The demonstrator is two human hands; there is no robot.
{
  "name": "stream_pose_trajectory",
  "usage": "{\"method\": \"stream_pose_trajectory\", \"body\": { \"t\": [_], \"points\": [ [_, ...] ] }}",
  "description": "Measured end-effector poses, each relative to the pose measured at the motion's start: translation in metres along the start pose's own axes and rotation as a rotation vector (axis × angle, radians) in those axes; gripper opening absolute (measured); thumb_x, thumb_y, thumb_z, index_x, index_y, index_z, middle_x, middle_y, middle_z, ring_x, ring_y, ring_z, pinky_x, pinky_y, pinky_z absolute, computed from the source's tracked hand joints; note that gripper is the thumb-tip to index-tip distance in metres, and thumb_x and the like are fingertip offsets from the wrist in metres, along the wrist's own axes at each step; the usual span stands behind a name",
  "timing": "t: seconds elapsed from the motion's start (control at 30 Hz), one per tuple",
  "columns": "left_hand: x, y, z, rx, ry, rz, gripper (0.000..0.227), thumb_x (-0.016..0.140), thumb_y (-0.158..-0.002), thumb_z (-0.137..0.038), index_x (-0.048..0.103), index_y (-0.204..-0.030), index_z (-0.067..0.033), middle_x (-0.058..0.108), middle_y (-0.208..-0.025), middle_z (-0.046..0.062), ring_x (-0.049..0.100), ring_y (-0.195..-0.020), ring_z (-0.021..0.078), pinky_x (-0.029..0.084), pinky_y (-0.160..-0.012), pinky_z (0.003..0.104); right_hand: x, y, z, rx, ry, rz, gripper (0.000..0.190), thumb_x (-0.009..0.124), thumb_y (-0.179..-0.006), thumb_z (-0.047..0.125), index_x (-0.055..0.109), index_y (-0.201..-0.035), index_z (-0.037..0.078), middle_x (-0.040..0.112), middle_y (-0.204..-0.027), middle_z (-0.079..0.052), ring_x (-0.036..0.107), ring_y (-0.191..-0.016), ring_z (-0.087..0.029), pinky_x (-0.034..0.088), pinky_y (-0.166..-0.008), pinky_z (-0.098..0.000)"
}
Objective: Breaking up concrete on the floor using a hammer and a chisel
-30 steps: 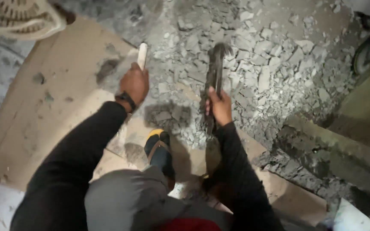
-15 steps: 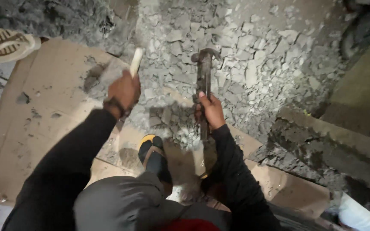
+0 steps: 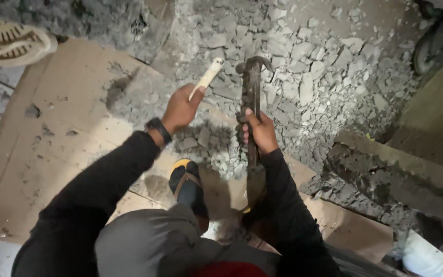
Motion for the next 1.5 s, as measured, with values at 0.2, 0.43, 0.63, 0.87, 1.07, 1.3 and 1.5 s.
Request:
{"method": "stream_pose_trajectory", "body": {
  "t": [0.2, 0.43, 0.63, 0.87, 1.07, 1.3, 1.5],
  "points": [
    [-0.015, 0.028, 0.034, -0.287, 0.125, -0.356, 0.032, 0.056, -0.092, -0.026, 0.055, -0.108, 0.0004, 0.059, -0.098, 0.031, 0.054, -0.101, 0.0516, 0.041, -0.087, 0.059, 0.02, 0.031, 0.007, -0.458, 0.325, 0.009, 0.014, 0.066, -0.087, 0.012, 0.059, -0.092, 0.001, 0.057, -0.059, -0.019, 0.062, -0.05, -0.028, 0.047, -0.039, -0.0404],
    [-0.039, 0.059, 0.054, -0.479, 0.148, -0.555, 0.058, 0.038, -0.103, -0.036, 0.029, -0.14, 0.0083, 0.027, -0.144, 0.033, 0.022, -0.137, 0.0423, 0.012, -0.116, 0.047, 0.1, 0.027, 0.046, -0.641, 0.913, 0.528, 0.058, 0.051, -0.09, 0.027, 0.031, -0.141, 0.007, 0.056, -0.115, -0.027, 0.052, -0.107, -0.052, 0.044, -0.087, -0.0659],
    [-0.037, 0.079, 0.069, -0.555, 0.183, -0.532, 0.066, 0.035, -0.103, -0.039, 0.018, -0.142, 0.0117, 0.019, -0.146, 0.035, 0.014, -0.139, 0.0421, 0.006, -0.117, 0.048, 0.075, -0.059, 0.02, -0.779, 1.489, 0.389, 0.044, 0.051, -0.087, 0.032, 0.047, -0.128, 0.018, 0.063, -0.1, -0.019, 0.063, -0.092, -0.042, 0.051, -0.077, -0.0587],
    [-0.049, 0.091, 0.07, -0.23, -0.006, -0.631, 0.038, 0.043, -0.102, -0.026, 0.052, -0.114, 0.008, 0.051, -0.109, 0.035, 0.043, -0.113, 0.0481, 0.031, -0.099, 0.051, 0.0, -0.092, 0.051, -0.586, 1.438, 0.038, 0.065, 0.051, -0.091, 0.047, 0.036, -0.143, 0.01, 0.065, -0.099, -0.023, 0.063, -0.096, -0.04, 0.051, -0.079, -0.0569],
    [-0.051, 0.094, 0.078, -0.149, -0.127, -0.664, 0.03, 0.052, -0.095, -0.014, 0.054, -0.108, 0.0125, 0.052, -0.104, 0.036, 0.044, -0.106, 0.0532, 0.031, -0.098, 0.054, 0.056, -0.006, 0.081, -0.811, 1.404, 0.275, 0.053, 0.042, -0.096, 0.047, 0.047, -0.133, 0.009, 0.066, -0.092, -0.018, 0.063, -0.089, -0.04, 0.053, -0.069, -0.055],
    [-0.051, 0.091, 0.068, -0.134, -0.114, -0.561, 0.029, 0.048, -0.099, -0.026, 0.058, -0.094, 0.0005, 0.053, -0.089, 0.025, 0.048, -0.101, 0.0475, 0.033, -0.096, 0.05, 0.096, -0.023, 0.111, -0.962, 1.724, 0.247, 0.031, 0.052, -0.084, 0.042, 0.067, -0.094, 0.017, 0.068, -0.079, -0.012, 0.068, -0.079, -0.033, 0.054, -0.069, -0.0501],
    [-0.061, 0.109, 0.065, -0.116, -0.163, -0.551, 0.029, 0.051, -0.098, -0.026, 0.056, -0.094, 0.0023, 0.052, -0.089, 0.029, 0.047, -0.1, 0.0503, 0.035, -0.094, 0.052, 0.046, -0.094, 0.106, -0.642, 1.499, 0.017, 0.05, 0.048, -0.094, 0.04, 0.041, -0.14, 0.022, 0.065, -0.108, -0.015, 0.062, -0.102, -0.035, 0.048, -0.087, -0.055]
  ]
}}
Point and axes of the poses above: each hand's wrist, its own y-axis away from the middle knuckle, its own x-axis out of the palm, z = x × y, the point moved 1 cm from there along -y, towards the middle knuckle
